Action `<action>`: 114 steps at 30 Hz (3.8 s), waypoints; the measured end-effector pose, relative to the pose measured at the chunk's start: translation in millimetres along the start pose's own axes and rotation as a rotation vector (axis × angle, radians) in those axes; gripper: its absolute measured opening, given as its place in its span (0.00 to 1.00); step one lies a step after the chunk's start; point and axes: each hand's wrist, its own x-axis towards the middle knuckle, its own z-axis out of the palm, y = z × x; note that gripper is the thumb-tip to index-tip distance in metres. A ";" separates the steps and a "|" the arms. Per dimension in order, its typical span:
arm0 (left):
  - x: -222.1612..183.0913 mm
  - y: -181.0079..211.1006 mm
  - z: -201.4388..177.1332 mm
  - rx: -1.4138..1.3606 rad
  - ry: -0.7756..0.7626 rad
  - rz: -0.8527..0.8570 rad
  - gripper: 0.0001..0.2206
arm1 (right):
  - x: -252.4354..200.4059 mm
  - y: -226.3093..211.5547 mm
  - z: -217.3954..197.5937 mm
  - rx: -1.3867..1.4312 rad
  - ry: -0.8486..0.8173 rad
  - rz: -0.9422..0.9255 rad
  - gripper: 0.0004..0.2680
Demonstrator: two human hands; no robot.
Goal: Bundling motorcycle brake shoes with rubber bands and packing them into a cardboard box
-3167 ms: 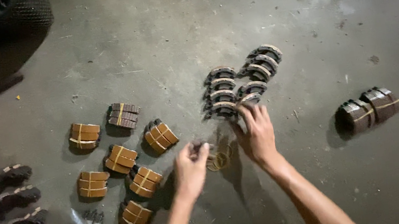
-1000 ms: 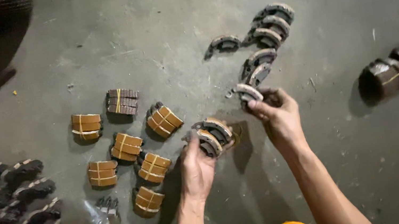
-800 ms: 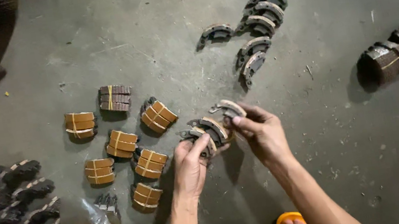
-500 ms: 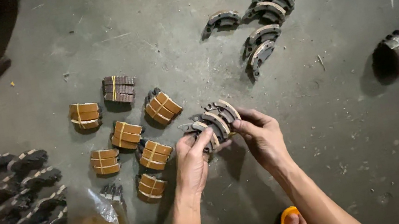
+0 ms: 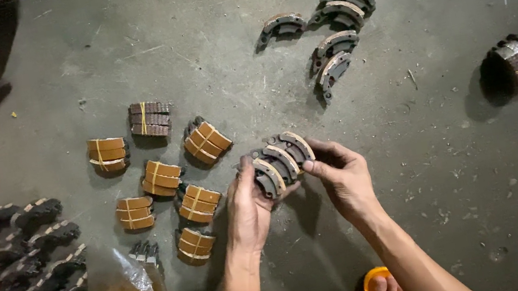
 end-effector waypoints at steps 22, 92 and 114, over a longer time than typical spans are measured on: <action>3.9 -18.6 -3.2 0.348 0.181 0.082 0.15 | 4.7 7.1 -15.2 -0.214 -0.005 -0.003 0.15; 9.8 -10.6 -4.7 -0.781 -0.475 0.148 0.35 | 158.0 -52.4 -39.8 -1.781 0.066 -0.997 0.18; 56.1 -89.2 -90.2 -0.320 -0.062 0.303 0.38 | -44.9 8.7 14.8 -0.740 -0.274 -0.722 0.16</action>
